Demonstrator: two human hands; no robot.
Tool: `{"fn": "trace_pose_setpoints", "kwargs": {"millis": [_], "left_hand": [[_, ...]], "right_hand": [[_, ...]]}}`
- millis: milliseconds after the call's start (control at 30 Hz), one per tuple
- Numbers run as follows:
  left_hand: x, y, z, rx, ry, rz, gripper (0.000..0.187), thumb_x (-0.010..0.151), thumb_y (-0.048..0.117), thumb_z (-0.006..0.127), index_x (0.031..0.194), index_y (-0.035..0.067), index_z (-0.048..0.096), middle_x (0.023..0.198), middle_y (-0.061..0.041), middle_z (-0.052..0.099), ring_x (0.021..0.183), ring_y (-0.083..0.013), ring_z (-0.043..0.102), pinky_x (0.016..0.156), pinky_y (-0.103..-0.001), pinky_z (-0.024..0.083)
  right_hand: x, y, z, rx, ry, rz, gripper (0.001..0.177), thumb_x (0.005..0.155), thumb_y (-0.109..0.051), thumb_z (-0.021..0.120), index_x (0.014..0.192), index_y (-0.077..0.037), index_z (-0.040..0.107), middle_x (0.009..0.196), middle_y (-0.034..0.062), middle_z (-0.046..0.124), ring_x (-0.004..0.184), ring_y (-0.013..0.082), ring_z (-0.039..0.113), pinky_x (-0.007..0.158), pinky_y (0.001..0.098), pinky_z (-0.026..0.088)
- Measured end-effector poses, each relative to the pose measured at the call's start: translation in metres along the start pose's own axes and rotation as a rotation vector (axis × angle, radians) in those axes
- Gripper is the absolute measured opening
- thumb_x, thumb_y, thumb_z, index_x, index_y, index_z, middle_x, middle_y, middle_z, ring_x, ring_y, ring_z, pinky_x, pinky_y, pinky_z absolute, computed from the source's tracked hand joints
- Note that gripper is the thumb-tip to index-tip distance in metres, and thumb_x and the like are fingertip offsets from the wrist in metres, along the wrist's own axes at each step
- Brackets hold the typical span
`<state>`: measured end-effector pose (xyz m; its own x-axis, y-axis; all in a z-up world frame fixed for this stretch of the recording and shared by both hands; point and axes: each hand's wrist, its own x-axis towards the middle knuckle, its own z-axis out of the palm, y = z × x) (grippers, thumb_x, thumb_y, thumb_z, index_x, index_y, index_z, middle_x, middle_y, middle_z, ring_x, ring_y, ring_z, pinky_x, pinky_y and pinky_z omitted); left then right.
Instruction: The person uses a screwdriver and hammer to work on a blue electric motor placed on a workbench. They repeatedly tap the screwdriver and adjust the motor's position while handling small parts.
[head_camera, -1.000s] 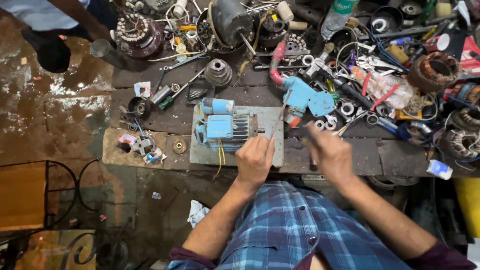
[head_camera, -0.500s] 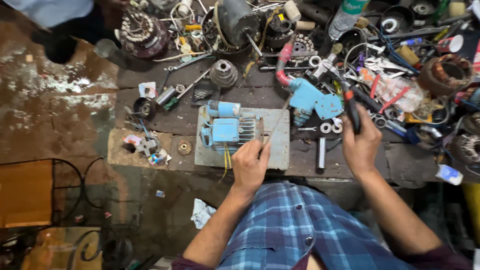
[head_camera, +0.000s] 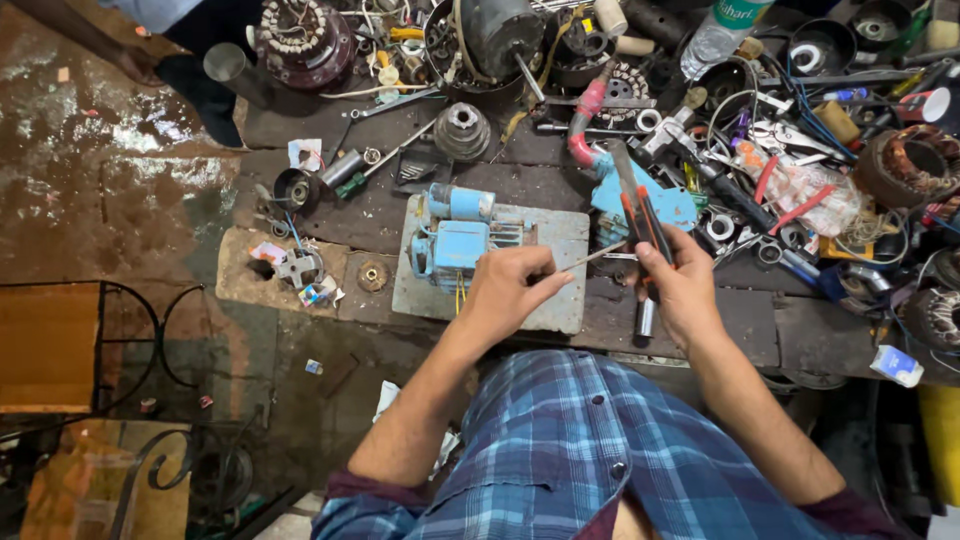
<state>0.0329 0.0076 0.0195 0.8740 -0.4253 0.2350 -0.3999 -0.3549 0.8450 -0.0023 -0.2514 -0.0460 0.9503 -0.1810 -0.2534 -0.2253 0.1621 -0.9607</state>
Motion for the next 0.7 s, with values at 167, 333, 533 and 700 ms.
{"fn": "trace_pose_setpoints", "kwargs": {"millis": [167,333,533,700], "left_hand": [[0.02,0.011,0.004,-0.016,0.068,0.053,0.032,0.089,0.024,0.079,0.075,0.001,0.063,0.065,-0.01,0.06,0.057,-0.0207,0.057,0.056,-0.035,0.043],[0.028,0.014,0.023,-0.278,0.145,-0.15,0.024,0.095,0.021,0.076,0.083,0.001,0.069,0.063,-0.004,0.061,0.057,-0.0083,0.051,0.053,-0.03,0.04],[0.017,0.011,0.066,-0.618,0.318,-0.228,0.022,0.093,0.015,0.074,0.108,0.0,0.067,0.092,-0.005,0.07,0.08,-0.0064,0.064,0.073,-0.024,0.053],[-0.014,-0.006,0.097,-0.459,0.331,-0.149,0.02,0.1,0.008,0.068,0.115,-0.005,0.069,0.104,-0.01,0.07,0.094,-0.0119,0.068,0.084,-0.028,0.056]], "right_hand": [[0.001,0.003,0.008,-0.102,-0.125,0.147,0.034,0.099,-0.016,0.066,0.129,-0.001,0.065,0.086,0.0059,0.069,0.063,0.0098,0.062,0.049,0.0239,0.044],[-0.018,0.007,0.018,0.174,-0.22,0.229,0.035,0.098,-0.018,0.063,0.129,-0.002,0.059,0.086,0.0066,0.069,0.06,0.0109,0.062,0.047,0.0239,0.046],[-0.04,0.002,0.029,0.308,-0.178,0.176,0.039,0.098,-0.012,0.065,0.133,-0.002,0.05,0.092,0.0068,0.067,0.065,0.0121,0.063,0.051,0.0247,0.049],[-0.043,0.002,0.042,0.116,-0.065,-0.012,0.042,0.099,-0.01,0.064,0.138,-0.002,0.05,0.098,0.0052,0.063,0.071,0.0115,0.063,0.056,0.0255,0.052]]}}
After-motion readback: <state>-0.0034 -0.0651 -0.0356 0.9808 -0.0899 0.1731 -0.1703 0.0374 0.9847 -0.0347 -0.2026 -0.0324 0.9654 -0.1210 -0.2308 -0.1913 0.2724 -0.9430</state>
